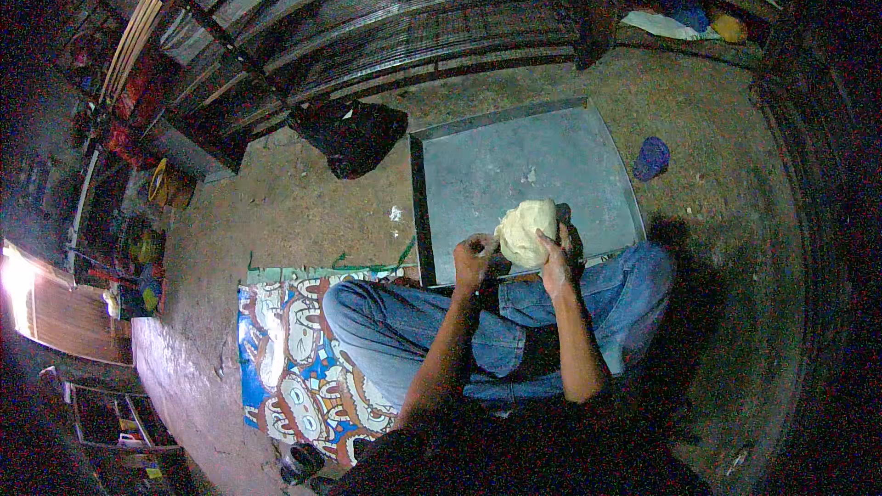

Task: The person kneads a piece of dough by hand on a metal tray, repeatedly pressing, folding, and stretching it.

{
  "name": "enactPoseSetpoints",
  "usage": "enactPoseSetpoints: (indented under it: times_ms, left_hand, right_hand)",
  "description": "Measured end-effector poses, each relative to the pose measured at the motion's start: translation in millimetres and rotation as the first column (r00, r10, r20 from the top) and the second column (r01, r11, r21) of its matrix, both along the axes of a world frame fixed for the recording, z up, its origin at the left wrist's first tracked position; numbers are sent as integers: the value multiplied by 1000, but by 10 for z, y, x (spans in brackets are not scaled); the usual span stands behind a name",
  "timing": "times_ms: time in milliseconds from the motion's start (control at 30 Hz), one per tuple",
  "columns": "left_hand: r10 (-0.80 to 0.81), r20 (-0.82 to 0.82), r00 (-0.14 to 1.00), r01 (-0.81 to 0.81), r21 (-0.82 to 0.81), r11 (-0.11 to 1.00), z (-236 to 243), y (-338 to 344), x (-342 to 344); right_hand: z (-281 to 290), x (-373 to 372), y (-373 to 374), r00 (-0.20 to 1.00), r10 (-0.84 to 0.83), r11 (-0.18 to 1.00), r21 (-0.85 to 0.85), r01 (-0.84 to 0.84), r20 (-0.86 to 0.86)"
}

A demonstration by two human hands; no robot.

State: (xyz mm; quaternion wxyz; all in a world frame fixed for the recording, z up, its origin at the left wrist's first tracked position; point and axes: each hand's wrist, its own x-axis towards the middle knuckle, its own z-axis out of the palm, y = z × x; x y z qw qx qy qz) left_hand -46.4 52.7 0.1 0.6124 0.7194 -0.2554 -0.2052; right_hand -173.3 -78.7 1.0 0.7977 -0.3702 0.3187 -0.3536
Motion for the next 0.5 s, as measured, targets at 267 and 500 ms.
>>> enactPoseSetpoints:
  times_ms: [267,500]
  left_hand:
    - [69,-178,982,-73,-13,997,-2,-2,-8]
    - [4,-395,919,-69,-150,986,82,-66,-8]
  right_hand:
    - [195,-23,11,994,0,990,137,-15,107]
    - [-309,-11,-85,998,-57,988,-145,54,-14]
